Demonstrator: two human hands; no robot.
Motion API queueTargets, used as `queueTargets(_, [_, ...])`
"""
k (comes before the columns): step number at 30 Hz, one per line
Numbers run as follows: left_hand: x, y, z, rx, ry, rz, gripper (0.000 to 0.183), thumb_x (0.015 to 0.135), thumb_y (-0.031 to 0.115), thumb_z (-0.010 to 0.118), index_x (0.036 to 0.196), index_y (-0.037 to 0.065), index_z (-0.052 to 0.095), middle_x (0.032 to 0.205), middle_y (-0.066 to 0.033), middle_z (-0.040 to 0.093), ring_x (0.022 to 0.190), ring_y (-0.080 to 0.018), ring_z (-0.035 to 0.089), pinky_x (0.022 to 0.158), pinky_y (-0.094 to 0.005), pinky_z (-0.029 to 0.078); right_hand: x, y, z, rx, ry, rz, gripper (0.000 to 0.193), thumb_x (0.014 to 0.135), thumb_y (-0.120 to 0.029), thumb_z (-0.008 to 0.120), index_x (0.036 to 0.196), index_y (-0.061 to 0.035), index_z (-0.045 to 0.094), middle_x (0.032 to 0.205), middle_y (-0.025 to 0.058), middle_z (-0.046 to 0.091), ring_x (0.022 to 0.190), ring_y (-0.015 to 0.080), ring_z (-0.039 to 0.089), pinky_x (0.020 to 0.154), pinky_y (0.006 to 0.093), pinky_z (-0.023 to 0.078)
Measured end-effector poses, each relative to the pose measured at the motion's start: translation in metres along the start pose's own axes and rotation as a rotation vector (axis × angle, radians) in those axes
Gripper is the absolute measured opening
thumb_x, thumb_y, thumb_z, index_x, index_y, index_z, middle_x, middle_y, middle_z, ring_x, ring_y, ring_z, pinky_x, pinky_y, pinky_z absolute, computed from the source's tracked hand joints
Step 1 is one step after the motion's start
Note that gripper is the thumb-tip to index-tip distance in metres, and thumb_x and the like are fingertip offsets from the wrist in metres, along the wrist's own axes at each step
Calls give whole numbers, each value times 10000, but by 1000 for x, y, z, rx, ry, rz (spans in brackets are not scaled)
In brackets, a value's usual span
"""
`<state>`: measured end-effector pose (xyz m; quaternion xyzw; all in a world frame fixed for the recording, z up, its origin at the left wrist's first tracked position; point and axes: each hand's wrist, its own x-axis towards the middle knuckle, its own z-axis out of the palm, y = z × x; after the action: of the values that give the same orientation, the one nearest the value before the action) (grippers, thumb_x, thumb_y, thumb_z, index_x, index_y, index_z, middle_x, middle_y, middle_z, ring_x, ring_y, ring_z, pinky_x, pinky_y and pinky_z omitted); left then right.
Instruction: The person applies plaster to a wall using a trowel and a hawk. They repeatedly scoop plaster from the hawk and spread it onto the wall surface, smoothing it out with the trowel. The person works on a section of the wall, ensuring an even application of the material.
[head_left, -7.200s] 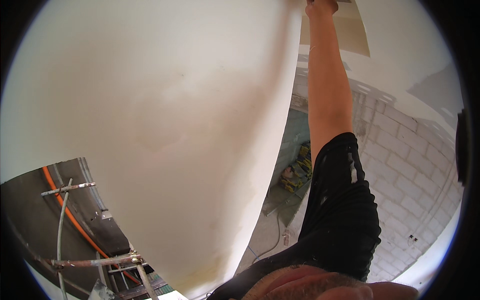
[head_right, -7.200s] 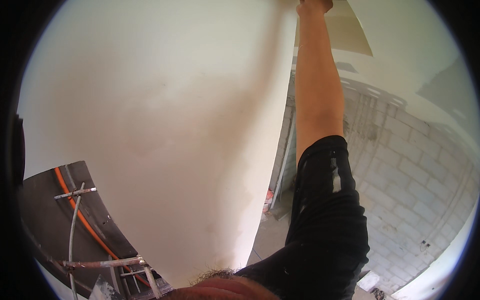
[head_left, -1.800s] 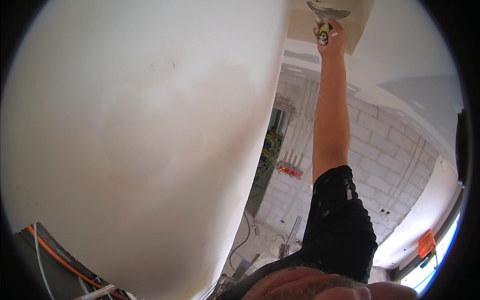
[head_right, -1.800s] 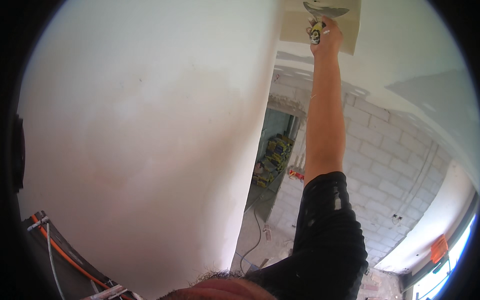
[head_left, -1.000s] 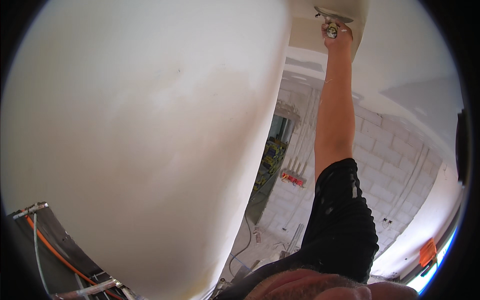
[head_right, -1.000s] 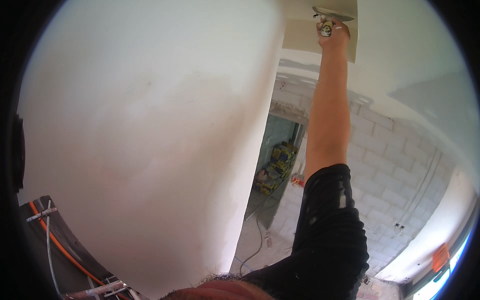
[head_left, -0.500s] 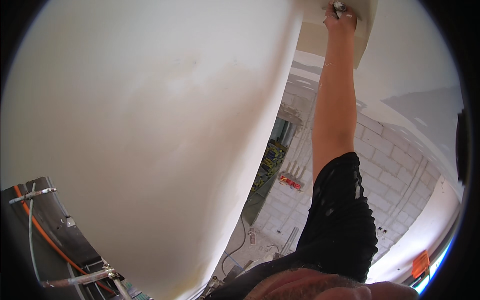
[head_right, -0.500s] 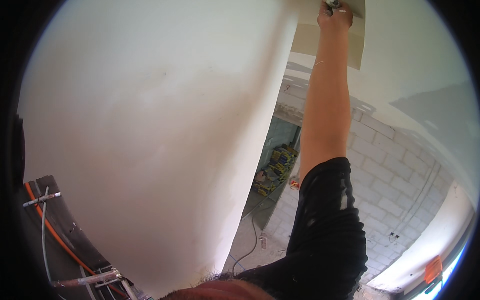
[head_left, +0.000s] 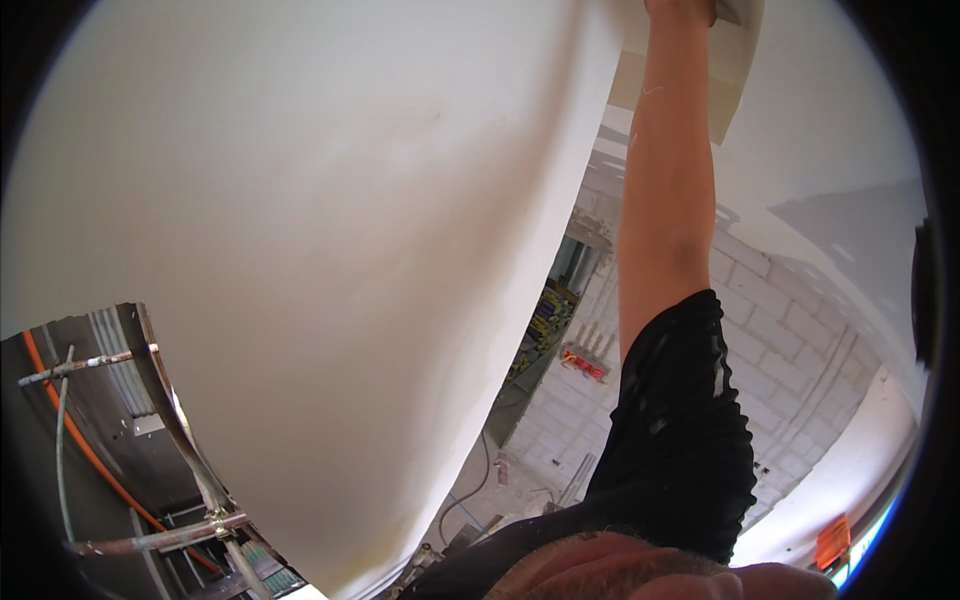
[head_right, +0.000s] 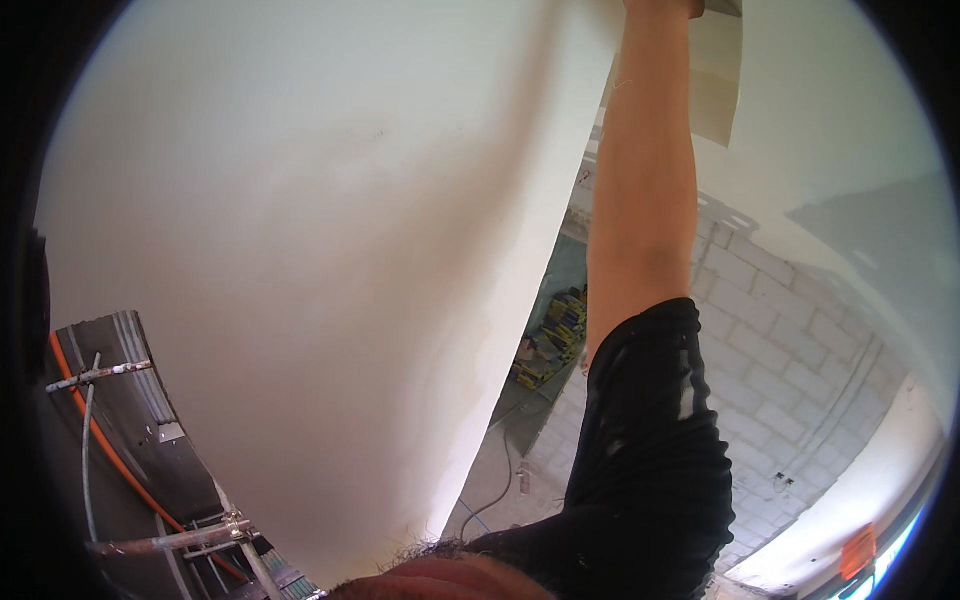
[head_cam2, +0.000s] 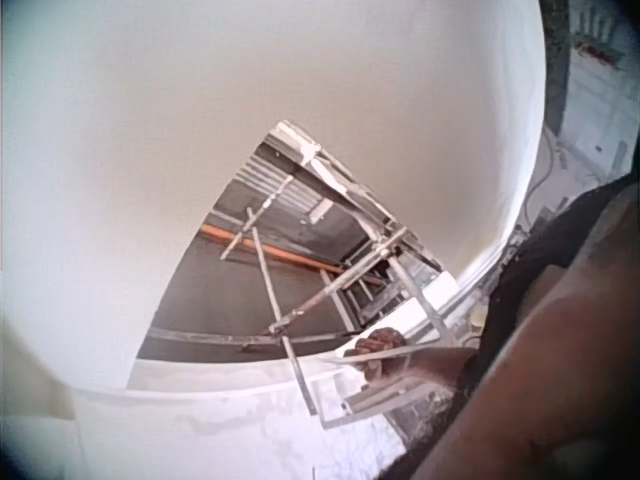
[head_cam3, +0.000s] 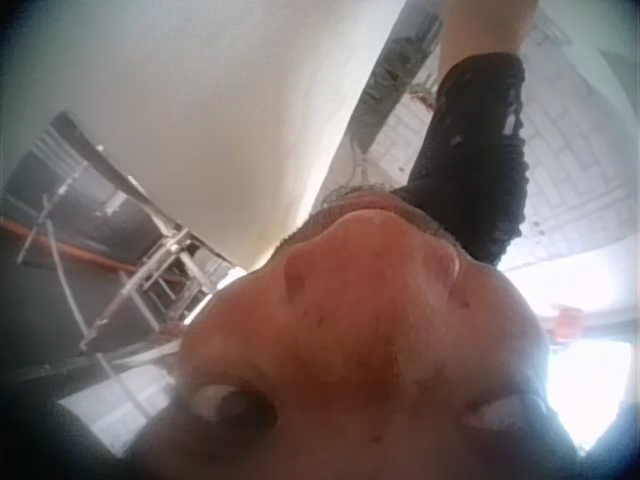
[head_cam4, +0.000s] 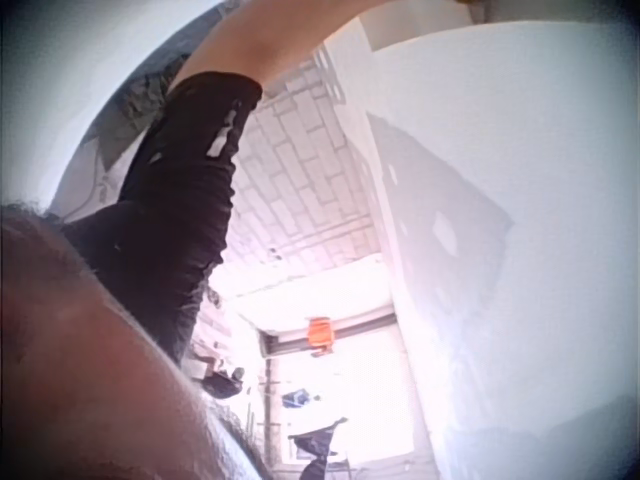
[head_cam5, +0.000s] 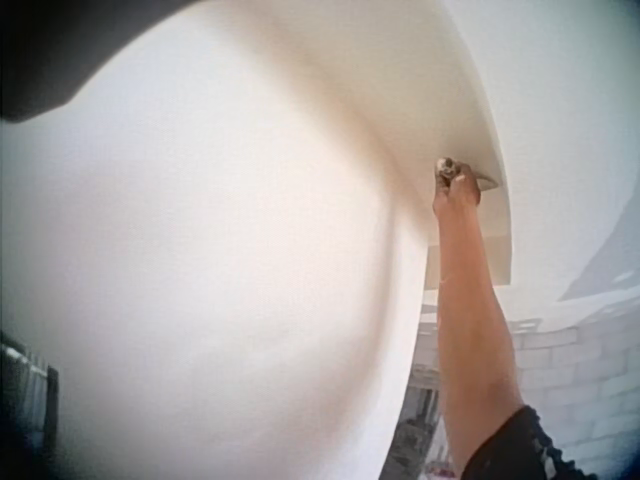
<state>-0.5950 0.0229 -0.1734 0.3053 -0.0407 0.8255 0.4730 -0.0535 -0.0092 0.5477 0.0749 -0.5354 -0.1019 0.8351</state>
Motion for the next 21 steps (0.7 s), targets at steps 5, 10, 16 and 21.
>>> queueTargets(5, [0, 13, -3, 21, 13, -12, 152, 778, 73, 591, 883, 22, 494, 653, -130, 540, 479, -224, 495, 452, -348, 436, -34, 7, 35, -10, 27, -5, 107, 961, 39, 536, 1008, 121, 485, 956, 154, 581, 800, 247, 612, 772, 340, 563])
queueTargets(10, [2, 26, -8, 33, 4, -31, 150, 783, 68, 587, 893, 25, 495, 654, -123, 539, 479, -224, 498, 453, -356, 448, -64, 8, 69, -16, 89, -17, 236, 966, 5, 572, 1115, 172, 497, 1038, 199, 619, 896, 275, 664, 810, 343, 609])
queueTargets(16, [6, 38, -22, 56, 34, -30, 160, 799, 83, 586, 925, 9, 522, 686, -152, 582, 488, -243, 545, 444, -361, 467, -71, 20, 95, -14, 50, -4, 235, 983, -32, 576, 1111, 157, 521, 1027, 196, 630, 860, 268, 663, 792, 338, 608])
queueTargets(21, [11, 43, -23, 95, 62, -15, 160, 803, 95, 587, 922, 15, 516, 685, -156, 589, 489, -254, 565, 456, -366, 508, -116, 21, 129, -83, 103, -3, 196, 995, -31, 558, 1091, 138, 528, 988, 178, 629, 824, 253, 658, 772, 333, 604])
